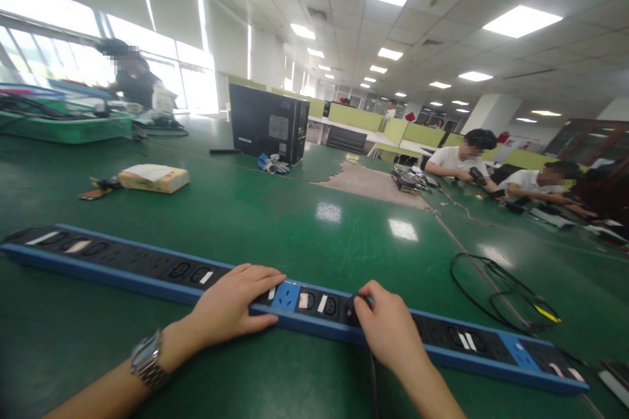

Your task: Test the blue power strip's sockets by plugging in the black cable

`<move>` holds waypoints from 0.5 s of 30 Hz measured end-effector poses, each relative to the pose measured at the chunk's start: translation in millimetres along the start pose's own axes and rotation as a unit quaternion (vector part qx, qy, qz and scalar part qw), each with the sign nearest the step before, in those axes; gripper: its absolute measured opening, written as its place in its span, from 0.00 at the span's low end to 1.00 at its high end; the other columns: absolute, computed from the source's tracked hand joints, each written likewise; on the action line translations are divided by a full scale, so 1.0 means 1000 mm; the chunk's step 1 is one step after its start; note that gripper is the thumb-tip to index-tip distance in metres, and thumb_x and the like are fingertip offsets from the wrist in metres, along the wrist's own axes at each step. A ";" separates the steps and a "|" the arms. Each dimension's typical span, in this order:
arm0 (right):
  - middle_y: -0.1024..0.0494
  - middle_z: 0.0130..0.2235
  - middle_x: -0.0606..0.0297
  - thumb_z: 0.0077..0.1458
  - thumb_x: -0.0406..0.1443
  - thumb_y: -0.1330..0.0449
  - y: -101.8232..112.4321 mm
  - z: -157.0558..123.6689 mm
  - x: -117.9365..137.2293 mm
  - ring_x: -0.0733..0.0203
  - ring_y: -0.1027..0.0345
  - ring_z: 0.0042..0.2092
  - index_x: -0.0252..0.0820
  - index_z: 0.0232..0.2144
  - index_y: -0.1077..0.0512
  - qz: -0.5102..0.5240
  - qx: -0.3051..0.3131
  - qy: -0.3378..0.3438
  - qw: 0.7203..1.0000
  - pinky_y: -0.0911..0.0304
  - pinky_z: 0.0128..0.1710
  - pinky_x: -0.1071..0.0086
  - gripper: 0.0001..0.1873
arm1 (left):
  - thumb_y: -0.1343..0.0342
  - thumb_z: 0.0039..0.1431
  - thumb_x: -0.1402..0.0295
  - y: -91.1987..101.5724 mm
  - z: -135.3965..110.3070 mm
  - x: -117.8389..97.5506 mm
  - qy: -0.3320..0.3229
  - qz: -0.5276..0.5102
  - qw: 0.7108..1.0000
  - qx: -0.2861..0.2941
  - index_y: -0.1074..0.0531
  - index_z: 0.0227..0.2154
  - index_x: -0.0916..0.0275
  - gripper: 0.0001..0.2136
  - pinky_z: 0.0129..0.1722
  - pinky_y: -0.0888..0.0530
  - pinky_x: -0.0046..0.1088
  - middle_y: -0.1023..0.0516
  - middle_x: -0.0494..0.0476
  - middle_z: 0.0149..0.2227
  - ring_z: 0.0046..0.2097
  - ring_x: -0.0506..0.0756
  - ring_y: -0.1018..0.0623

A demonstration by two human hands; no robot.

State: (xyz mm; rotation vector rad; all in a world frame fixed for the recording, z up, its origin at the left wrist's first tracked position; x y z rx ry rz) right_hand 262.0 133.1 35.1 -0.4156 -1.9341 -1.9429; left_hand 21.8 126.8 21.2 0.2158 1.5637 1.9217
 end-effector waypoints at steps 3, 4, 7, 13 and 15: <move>0.26 0.24 0.66 0.56 0.39 0.51 -0.003 0.008 0.001 0.59 0.33 0.28 0.43 0.31 0.29 -0.036 0.010 -0.004 0.999 0.47 0.29 0.70 0.12 | 0.40 0.50 0.54 0.001 0.000 -0.001 -0.001 -0.008 1.000 0.000 0.33 0.55 0.55 0.28 0.57 0.38 0.40 0.28 0.55 0.54 0.54 0.60 0.30; 0.26 0.24 0.66 0.56 0.39 0.51 -0.004 0.009 0.003 0.59 0.33 0.28 0.43 0.30 0.30 -0.048 0.014 -0.001 0.999 0.47 0.28 0.70 0.11 | 0.40 0.50 0.54 0.001 0.000 -0.001 -0.001 -0.009 1.000 0.000 0.33 0.55 0.54 0.28 0.57 0.38 0.40 0.28 0.55 0.54 0.54 0.60 0.30; 0.25 0.25 0.64 0.56 0.39 0.50 -0.006 0.009 0.010 0.58 0.32 0.29 0.43 0.31 0.30 -0.106 0.010 0.002 0.994 0.48 0.28 0.69 0.10 | 0.40 0.51 0.55 0.000 0.000 -0.001 -0.002 -0.010 1.000 0.000 0.34 0.55 0.54 0.27 0.57 0.39 0.41 0.28 0.55 0.54 0.54 0.60 0.30; 0.26 0.26 0.64 0.57 0.38 0.51 -0.009 0.006 0.014 0.57 0.32 0.30 0.44 0.32 0.32 -0.124 0.001 0.002 0.992 0.49 0.29 0.69 0.09 | 0.40 0.51 0.54 -0.002 0.000 -0.001 -0.005 -0.010 1.000 0.005 0.34 0.55 0.54 0.28 0.57 0.39 0.41 0.28 0.55 0.54 0.54 0.60 0.30; 0.28 0.24 0.65 0.57 0.38 0.51 -0.009 0.007 0.010 0.58 0.33 0.29 0.44 0.31 0.32 -0.082 0.009 0.005 0.997 0.48 0.29 0.69 0.10 | 0.40 0.51 0.55 -0.001 0.000 0.000 -0.006 -0.011 1.000 0.002 0.34 0.55 0.54 0.28 0.57 0.40 0.41 0.28 0.56 0.54 0.54 0.60 0.30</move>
Point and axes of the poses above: each hand's wrist, its own z-axis towards the middle knuckle, its own y-axis out of the back of the hand, x = y × z, the point moved 10 cm from there along z, towards the middle knuckle
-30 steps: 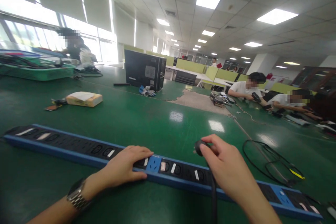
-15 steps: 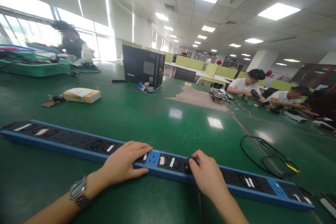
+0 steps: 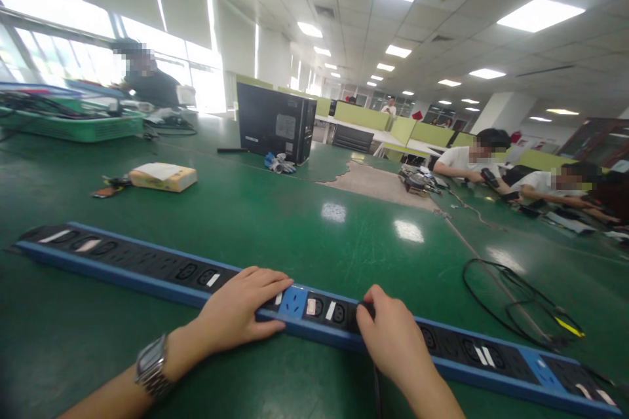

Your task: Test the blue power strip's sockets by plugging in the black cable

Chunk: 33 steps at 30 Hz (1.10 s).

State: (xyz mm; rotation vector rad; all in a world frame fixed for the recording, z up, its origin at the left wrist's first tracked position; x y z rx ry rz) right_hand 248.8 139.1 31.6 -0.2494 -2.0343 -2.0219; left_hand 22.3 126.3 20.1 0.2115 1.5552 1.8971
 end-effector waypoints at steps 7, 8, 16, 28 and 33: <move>0.30 0.21 0.69 0.58 0.39 0.53 -0.002 0.005 -0.005 0.60 0.34 0.27 0.44 0.30 0.33 0.079 0.017 0.015 0.997 0.48 0.28 0.70 0.11 | 0.38 0.47 0.56 0.001 -0.001 0.001 0.007 -0.004 1.000 -0.009 0.34 0.54 0.54 0.29 0.58 0.39 0.42 0.28 0.55 0.54 0.54 0.61 0.29; 0.29 0.22 0.68 0.58 0.38 0.52 -0.003 0.005 -0.004 0.59 0.33 0.27 0.44 0.29 0.33 0.066 0.013 0.016 0.998 0.48 0.28 0.70 0.11 | 0.38 0.47 0.57 0.001 -0.001 0.001 0.008 -0.005 1.000 -0.009 0.34 0.54 0.54 0.29 0.58 0.39 0.42 0.28 0.55 0.53 0.54 0.60 0.29; 0.22 0.32 0.59 0.61 0.37 0.55 -0.012 -0.016 0.005 0.51 0.27 0.36 0.44 0.36 0.35 -0.021 -0.028 -0.023 0.999 0.45 0.32 0.67 0.10 | 0.38 0.47 0.57 0.003 0.000 0.001 0.016 -0.003 1.000 -0.005 0.33 0.54 0.54 0.29 0.58 0.39 0.42 0.28 0.56 0.54 0.54 0.61 0.29; 0.23 0.27 0.64 0.61 0.42 0.53 0.001 -0.023 0.005 0.55 0.28 0.31 0.44 0.37 0.29 0.031 -0.068 0.020 0.997 0.43 0.29 0.69 0.15 | 0.39 0.48 0.53 0.002 0.000 0.004 0.022 -0.003 1.000 -0.004 0.32 0.54 0.52 0.29 0.57 0.39 0.41 0.28 0.56 0.54 0.54 0.60 0.29; 0.21 0.30 0.60 0.59 0.49 0.51 0.069 -0.042 -0.001 0.56 0.29 0.30 0.44 0.41 0.27 0.101 -0.198 0.003 0.975 0.40 0.29 0.68 0.20 | 0.40 0.50 0.53 -0.001 0.002 0.005 0.024 0.004 1.000 0.018 0.33 0.55 0.53 0.28 0.57 0.39 0.41 0.28 0.55 0.55 0.55 0.60 0.30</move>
Point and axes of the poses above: each hand's wrist, its own z-axis towards the middle knuckle, its own y-axis out of the back of the hand, x = y × z, the point moved 10 cm from there along z, towards the middle knuckle
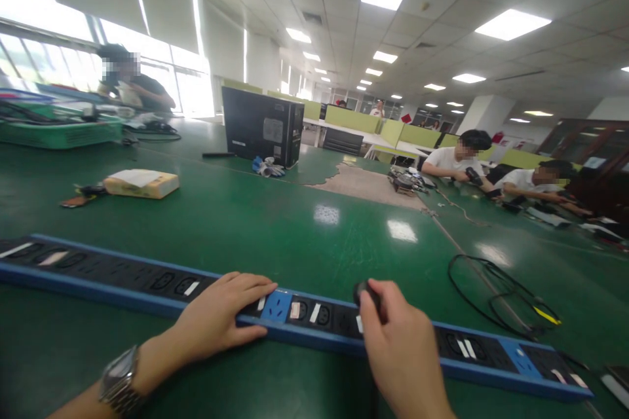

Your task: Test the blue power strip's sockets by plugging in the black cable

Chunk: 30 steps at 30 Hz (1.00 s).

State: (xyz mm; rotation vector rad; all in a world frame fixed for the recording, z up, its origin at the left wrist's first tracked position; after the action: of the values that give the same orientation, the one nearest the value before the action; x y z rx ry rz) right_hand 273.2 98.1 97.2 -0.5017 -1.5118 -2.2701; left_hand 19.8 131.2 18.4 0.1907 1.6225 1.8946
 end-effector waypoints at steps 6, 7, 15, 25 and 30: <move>0.26 0.23 0.67 0.54 0.55 0.49 0.048 0.030 -0.063 0.61 0.40 0.21 0.48 0.42 0.29 -0.055 0.085 -0.034 0.994 0.47 0.23 0.68 0.24 | 0.41 0.51 0.53 -0.001 0.001 0.001 0.006 0.008 1.000 0.005 0.33 0.55 0.53 0.27 0.58 0.39 0.42 0.29 0.55 0.56 0.56 0.60 0.30; 0.28 0.21 0.69 0.54 0.54 0.49 0.044 0.029 -0.083 0.61 0.41 0.21 0.48 0.42 0.29 -0.068 0.114 -0.040 0.990 0.48 0.23 0.68 0.23 | 0.42 0.52 0.52 -0.001 0.001 0.001 0.005 0.009 1.000 0.006 0.33 0.55 0.53 0.27 0.58 0.39 0.42 0.29 0.55 0.56 0.56 0.60 0.30; 0.29 0.22 0.68 0.56 0.50 0.49 0.019 0.001 -0.167 0.57 0.35 0.26 0.48 0.40 0.28 -0.086 0.172 -0.038 0.981 0.43 0.27 0.67 0.18 | 0.42 0.52 0.54 0.002 0.001 -0.003 -0.003 0.014 1.000 0.000 0.32 0.54 0.54 0.26 0.56 0.37 0.40 0.28 0.55 0.55 0.55 0.60 0.29; 0.33 0.22 0.70 0.60 0.50 0.54 0.001 -0.002 -0.161 0.59 0.35 0.26 0.45 0.39 0.32 -0.116 0.172 0.012 0.978 0.43 0.28 0.69 0.19 | 0.40 0.50 0.56 0.002 0.000 -0.001 0.004 0.015 1.000 -0.009 0.33 0.55 0.53 0.27 0.58 0.38 0.42 0.28 0.54 0.55 0.56 0.60 0.30; 0.32 0.22 0.69 0.60 0.50 0.56 -0.006 -0.007 -0.162 0.57 0.34 0.26 0.45 0.39 0.32 -0.115 0.152 0.014 0.982 0.41 0.29 0.68 0.20 | 0.40 0.50 0.55 0.002 0.000 0.001 0.002 0.009 1.000 -0.014 0.33 0.55 0.52 0.27 0.58 0.37 0.43 0.28 0.54 0.55 0.56 0.60 0.29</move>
State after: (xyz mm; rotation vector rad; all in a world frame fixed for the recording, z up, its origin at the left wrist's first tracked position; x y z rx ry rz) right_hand 410.7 111.0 12.0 -0.2150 -1.9437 -2.1374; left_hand 18.4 131.1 19.6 0.1915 1.6000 1.9322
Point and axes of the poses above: each hand's wrist, its own z-axis towards the middle knuckle, its own y-axis out of the back of the hand, x = y × z, the point moved 10 cm from there along z, towards the middle knuckle
